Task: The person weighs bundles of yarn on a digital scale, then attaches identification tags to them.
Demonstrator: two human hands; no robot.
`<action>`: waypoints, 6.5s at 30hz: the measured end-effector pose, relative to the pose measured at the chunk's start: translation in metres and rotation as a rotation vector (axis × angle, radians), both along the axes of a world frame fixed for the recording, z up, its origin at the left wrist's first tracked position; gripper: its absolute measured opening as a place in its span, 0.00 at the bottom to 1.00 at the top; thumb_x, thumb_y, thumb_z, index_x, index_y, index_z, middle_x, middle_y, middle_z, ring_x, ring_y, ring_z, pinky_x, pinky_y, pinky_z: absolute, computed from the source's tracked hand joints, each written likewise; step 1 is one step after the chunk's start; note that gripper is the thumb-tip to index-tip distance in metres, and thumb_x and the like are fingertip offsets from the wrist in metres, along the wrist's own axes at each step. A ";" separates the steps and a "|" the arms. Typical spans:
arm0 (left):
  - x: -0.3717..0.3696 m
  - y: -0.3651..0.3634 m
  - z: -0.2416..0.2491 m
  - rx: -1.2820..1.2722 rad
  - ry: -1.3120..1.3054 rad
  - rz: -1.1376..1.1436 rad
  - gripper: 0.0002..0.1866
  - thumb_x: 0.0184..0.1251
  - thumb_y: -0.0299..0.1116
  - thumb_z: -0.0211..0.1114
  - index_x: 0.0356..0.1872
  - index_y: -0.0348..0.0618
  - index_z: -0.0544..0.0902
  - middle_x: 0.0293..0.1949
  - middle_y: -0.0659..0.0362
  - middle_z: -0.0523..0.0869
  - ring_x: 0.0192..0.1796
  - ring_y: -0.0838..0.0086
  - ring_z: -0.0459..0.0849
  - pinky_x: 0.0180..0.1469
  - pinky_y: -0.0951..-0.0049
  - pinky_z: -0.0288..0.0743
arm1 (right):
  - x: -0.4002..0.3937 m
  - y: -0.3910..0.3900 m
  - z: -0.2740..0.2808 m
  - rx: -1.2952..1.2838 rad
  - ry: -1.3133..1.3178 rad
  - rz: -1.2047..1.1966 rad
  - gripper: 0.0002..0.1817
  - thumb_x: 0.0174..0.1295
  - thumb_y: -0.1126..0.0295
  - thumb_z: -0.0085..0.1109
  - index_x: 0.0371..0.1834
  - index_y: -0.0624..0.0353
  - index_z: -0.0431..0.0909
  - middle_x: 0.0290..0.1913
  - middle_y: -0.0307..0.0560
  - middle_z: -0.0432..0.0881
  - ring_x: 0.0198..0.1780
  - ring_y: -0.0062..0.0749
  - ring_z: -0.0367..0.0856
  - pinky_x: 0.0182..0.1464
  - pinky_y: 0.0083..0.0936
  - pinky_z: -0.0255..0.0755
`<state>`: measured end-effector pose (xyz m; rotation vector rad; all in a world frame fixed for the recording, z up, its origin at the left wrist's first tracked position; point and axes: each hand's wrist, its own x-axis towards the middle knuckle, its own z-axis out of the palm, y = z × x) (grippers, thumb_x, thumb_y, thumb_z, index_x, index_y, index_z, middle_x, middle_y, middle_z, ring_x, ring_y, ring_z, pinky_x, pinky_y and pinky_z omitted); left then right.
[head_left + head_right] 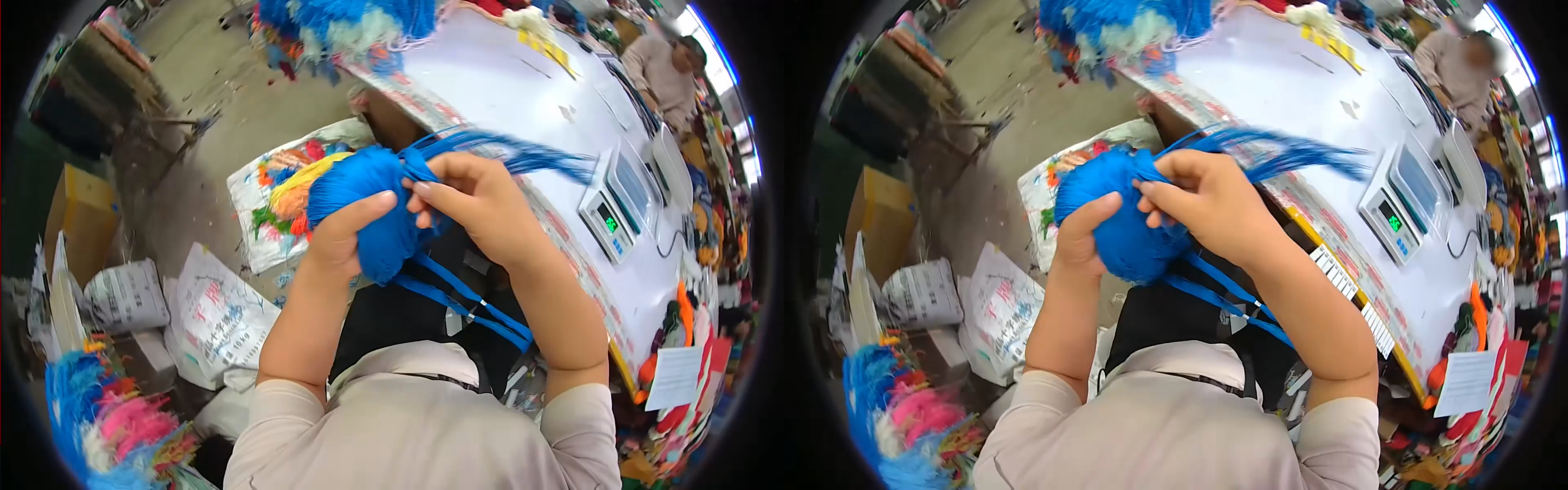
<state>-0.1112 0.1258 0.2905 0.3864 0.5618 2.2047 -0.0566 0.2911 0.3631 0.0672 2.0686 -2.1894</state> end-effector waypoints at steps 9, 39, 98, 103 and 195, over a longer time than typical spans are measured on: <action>0.016 0.005 0.006 -0.198 -0.011 0.174 0.11 0.63 0.31 0.63 0.42 0.34 0.79 0.29 0.56 0.81 0.30 0.73 0.80 0.34 0.74 0.76 | 0.022 -0.012 -0.012 0.068 -0.095 -0.069 0.09 0.65 0.71 0.59 0.39 0.68 0.80 0.34 0.46 0.85 0.36 0.24 0.84 0.42 0.19 0.77; 0.017 0.015 -0.026 -0.024 -0.178 -0.015 0.13 0.64 0.29 0.65 0.48 0.41 0.77 0.36 0.56 0.83 0.36 0.71 0.84 0.38 0.70 0.79 | 0.037 -0.006 -0.045 -0.473 -0.204 -0.307 0.05 0.61 0.75 0.58 0.34 0.64 0.81 0.33 0.44 0.84 0.32 0.20 0.81 0.34 0.17 0.76; 0.050 0.062 -0.059 -0.359 0.222 -0.240 0.09 0.65 0.30 0.63 0.42 0.36 0.79 0.28 0.57 0.82 0.22 0.77 0.76 0.26 0.81 0.68 | 0.103 0.026 -0.042 0.603 0.014 -0.253 0.07 0.58 0.76 0.55 0.35 0.64 0.67 0.31 0.54 0.80 0.34 0.48 0.82 0.37 0.34 0.76; 0.081 0.085 -0.058 -0.511 0.205 -0.118 0.08 0.63 0.29 0.65 0.40 0.37 0.80 0.27 0.57 0.83 0.22 0.76 0.76 0.31 0.78 0.71 | 0.188 0.062 -0.137 0.041 0.023 -1.149 0.04 0.64 0.71 0.58 0.36 0.59 0.77 0.35 0.39 0.80 0.35 0.19 0.77 0.41 0.17 0.71; 0.052 0.066 -0.011 -0.570 0.126 -0.428 0.16 0.64 0.32 0.63 0.49 0.35 0.77 0.29 0.60 0.81 0.22 0.80 0.74 0.28 0.81 0.68 | 0.126 0.075 -0.076 1.207 0.889 -0.121 0.12 0.50 0.74 0.63 0.40 0.57 0.79 0.25 0.37 0.72 0.23 0.24 0.73 0.21 0.22 0.65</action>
